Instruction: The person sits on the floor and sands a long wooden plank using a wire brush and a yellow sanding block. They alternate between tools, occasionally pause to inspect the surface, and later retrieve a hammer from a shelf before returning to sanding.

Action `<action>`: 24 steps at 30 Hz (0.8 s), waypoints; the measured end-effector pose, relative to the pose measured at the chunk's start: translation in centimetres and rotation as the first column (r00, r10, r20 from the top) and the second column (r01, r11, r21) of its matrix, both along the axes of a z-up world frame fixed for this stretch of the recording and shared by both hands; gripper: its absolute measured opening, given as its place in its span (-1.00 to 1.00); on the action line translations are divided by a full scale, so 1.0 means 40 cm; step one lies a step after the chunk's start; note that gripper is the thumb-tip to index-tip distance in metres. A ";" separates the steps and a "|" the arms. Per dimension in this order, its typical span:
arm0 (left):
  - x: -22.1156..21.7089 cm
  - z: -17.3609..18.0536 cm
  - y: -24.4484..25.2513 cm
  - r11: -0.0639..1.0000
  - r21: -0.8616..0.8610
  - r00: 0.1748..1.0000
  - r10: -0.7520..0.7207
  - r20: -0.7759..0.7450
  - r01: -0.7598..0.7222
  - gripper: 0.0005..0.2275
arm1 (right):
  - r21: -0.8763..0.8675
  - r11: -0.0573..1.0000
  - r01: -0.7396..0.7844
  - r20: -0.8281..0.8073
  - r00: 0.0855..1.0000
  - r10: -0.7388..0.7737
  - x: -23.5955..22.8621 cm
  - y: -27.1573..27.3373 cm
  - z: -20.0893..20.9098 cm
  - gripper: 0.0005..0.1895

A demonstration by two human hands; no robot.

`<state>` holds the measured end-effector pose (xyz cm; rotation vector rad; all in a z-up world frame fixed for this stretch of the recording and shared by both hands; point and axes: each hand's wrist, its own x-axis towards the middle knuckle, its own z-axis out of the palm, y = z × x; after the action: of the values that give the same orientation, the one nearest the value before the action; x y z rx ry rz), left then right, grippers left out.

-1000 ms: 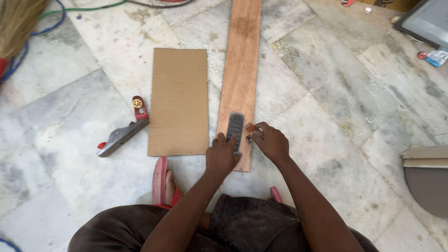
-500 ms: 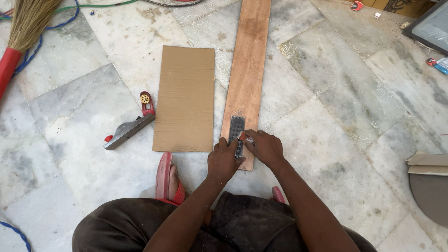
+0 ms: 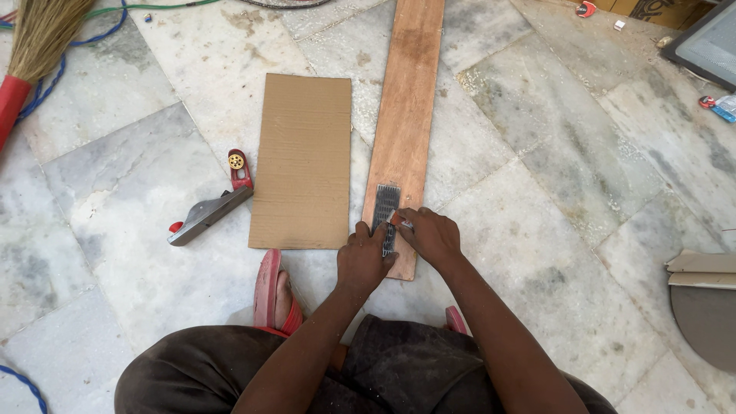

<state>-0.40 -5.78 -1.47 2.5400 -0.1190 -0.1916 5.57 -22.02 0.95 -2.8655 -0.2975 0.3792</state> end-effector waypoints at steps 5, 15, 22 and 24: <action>-0.002 0.002 -0.004 0.996 -0.029 0.990 0.078 -0.114 -0.082 -0.37 | 0.103 0.995 0.012 -0.043 0.999 -0.007 -0.002 -0.009 0.006 -0.61; 0.019 -0.067 0.079 0.935 -0.170 0.951 0.304 -0.062 -0.310 -0.51 | 0.492 0.725 0.482 -0.230 0.875 -0.426 0.043 -0.074 0.006 -0.53; 0.039 -0.149 0.080 0.847 -0.365 0.921 0.343 -0.184 -0.388 -0.65 | 0.598 0.567 0.566 -0.396 0.825 -0.404 0.034 -0.041 -0.083 -0.51; 0.063 -0.152 0.092 0.681 -0.593 0.898 0.252 -0.362 -0.430 -0.70 | 0.602 0.506 0.617 -0.471 0.787 -0.399 0.037 -0.033 -0.083 -0.54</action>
<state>2.12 -2.09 -7.55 1.7514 0.3445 -0.2646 7.05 -23.34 -2.36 -1.9094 0.3980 0.4029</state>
